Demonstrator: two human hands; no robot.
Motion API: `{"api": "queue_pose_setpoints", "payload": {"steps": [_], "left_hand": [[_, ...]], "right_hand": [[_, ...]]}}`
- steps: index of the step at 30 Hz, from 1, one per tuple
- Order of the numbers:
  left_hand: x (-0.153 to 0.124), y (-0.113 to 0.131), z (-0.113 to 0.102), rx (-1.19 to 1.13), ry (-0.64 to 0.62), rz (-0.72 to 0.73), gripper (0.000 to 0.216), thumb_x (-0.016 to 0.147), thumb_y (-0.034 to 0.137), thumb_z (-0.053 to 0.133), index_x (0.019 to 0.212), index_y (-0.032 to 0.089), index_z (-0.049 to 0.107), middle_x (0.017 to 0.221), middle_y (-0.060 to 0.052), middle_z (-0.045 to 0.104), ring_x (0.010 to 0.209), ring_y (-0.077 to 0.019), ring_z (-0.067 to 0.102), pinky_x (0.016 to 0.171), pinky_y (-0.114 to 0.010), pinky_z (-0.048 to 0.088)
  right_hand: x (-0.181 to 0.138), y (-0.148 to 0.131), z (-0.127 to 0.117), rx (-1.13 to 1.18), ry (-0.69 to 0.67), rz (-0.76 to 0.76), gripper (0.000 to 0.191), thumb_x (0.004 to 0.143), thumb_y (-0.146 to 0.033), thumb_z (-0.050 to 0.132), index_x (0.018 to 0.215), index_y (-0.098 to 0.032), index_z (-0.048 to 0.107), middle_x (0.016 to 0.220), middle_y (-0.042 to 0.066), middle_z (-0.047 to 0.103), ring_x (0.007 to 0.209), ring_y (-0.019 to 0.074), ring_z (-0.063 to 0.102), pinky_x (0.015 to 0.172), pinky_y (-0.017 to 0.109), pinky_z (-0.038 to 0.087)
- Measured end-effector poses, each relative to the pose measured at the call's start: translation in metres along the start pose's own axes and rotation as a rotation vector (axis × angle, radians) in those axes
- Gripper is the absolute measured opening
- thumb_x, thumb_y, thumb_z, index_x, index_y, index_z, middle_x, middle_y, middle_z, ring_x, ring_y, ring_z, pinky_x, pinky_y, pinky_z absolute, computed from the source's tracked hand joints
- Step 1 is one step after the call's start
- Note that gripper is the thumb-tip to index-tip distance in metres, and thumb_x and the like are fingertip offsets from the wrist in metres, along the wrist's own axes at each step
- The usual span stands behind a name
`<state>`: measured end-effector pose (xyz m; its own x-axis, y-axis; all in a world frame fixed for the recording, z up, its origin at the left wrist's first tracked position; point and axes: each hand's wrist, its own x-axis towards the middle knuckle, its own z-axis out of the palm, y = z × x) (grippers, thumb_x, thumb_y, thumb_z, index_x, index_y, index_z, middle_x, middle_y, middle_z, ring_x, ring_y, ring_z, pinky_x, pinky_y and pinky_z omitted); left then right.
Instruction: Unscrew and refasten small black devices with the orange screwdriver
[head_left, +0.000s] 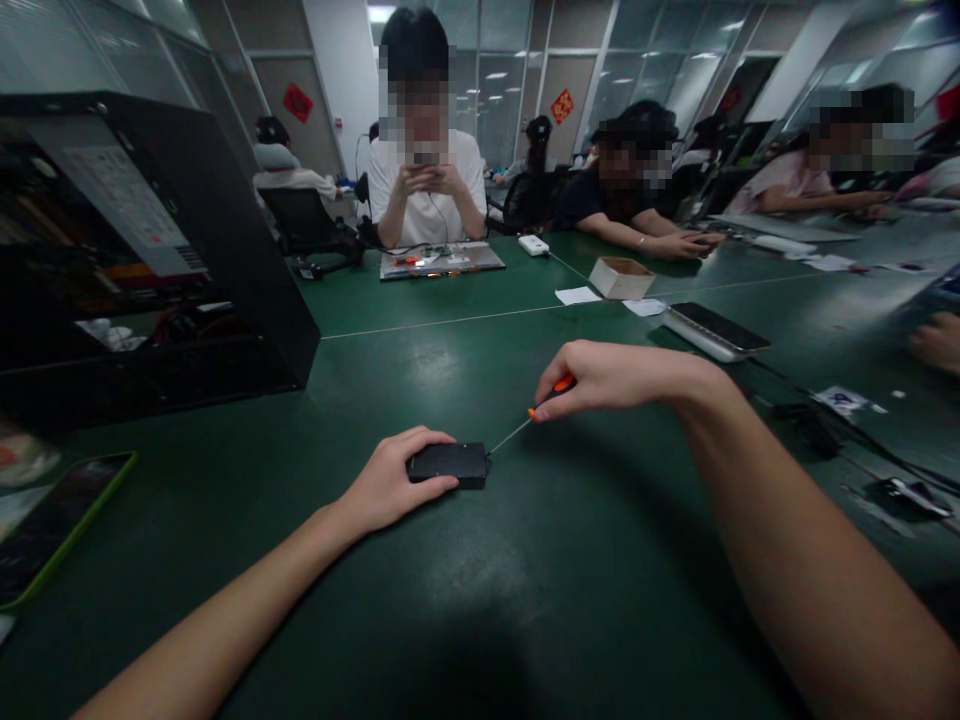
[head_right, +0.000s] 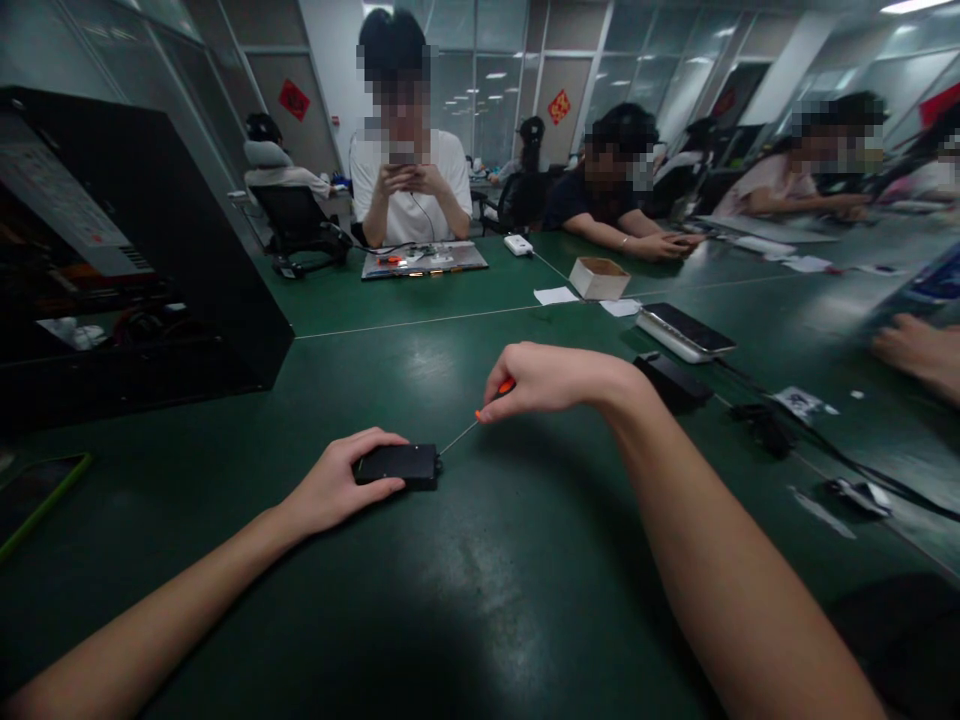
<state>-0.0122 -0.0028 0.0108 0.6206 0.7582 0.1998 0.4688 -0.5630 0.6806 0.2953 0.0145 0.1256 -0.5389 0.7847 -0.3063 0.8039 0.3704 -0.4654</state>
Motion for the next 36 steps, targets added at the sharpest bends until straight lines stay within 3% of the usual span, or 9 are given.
{"api": "queue_pose_setpoints", "payload": {"steps": [3,8,20,23,29,36], "left_hand": [[0.001,-0.001,0.001,0.003,0.002,0.004,0.036,0.084,0.036,0.075,0.117,0.021,0.069,0.113,-0.008,0.073,0.101,-0.0253,0.068,0.092,-0.038,0.052],[0.002,-0.001,0.003,-0.009,-0.006,0.014,0.037,0.086,0.037,0.074,0.118,0.021,0.068,0.115,-0.009,0.072,0.102,-0.0255,0.068,0.091,-0.038,0.052],[0.002,-0.003,0.002,0.004,-0.015,0.017,0.034,0.09,0.038,0.07,0.12,0.023,0.066,0.118,-0.008,0.072,0.107,-0.0258,0.067,0.092,-0.037,0.051],[0.002,-0.003,0.002,0.014,-0.008,0.019,0.034,0.09,0.038,0.069,0.12,0.022,0.066,0.118,-0.007,0.072,0.106,-0.0255,0.068,0.093,-0.037,0.051],[0.002,-0.002,0.003,0.019,0.007,0.013,0.037,0.089,0.038,0.07,0.121,0.021,0.064,0.119,-0.007,0.072,0.107,-0.0251,0.068,0.093,-0.036,0.051],[0.001,-0.004,0.004,0.012,0.005,0.029,0.038,0.091,0.04,0.069,0.124,0.022,0.063,0.122,-0.008,0.071,0.111,-0.0262,0.067,0.096,-0.037,0.05]], "right_hand": [[-0.001,0.008,0.021,0.105,0.002,-0.032,0.046,0.086,-0.055,0.066,0.106,-0.015,0.08,0.103,0.008,0.079,0.091,0.0231,0.07,0.08,0.031,0.049],[-0.014,0.01,0.055,0.143,0.107,-0.059,0.044,0.093,-0.051,0.06,0.11,-0.014,0.077,0.102,0.01,0.077,0.087,0.0212,0.068,0.078,0.032,0.047],[-0.027,0.029,0.052,0.257,0.11,-0.002,0.048,0.09,-0.055,0.062,0.106,-0.013,0.078,0.099,0.01,0.076,0.088,0.0212,0.066,0.079,0.032,0.046],[-0.019,0.035,0.061,0.306,0.101,-0.014,0.048,0.089,-0.057,0.063,0.105,-0.014,0.078,0.098,0.008,0.075,0.088,0.0207,0.065,0.079,0.031,0.045],[0.006,0.043,0.089,0.279,0.075,-0.063,0.05,0.091,-0.062,0.058,0.098,-0.016,0.076,0.083,0.003,0.069,0.07,0.0152,0.056,0.062,0.028,0.037],[0.014,0.03,0.104,0.2,0.193,-0.138,0.044,0.096,-0.056,0.056,0.093,-0.016,0.074,0.069,-0.001,0.062,0.06,0.0123,0.051,0.057,0.026,0.034]]}}
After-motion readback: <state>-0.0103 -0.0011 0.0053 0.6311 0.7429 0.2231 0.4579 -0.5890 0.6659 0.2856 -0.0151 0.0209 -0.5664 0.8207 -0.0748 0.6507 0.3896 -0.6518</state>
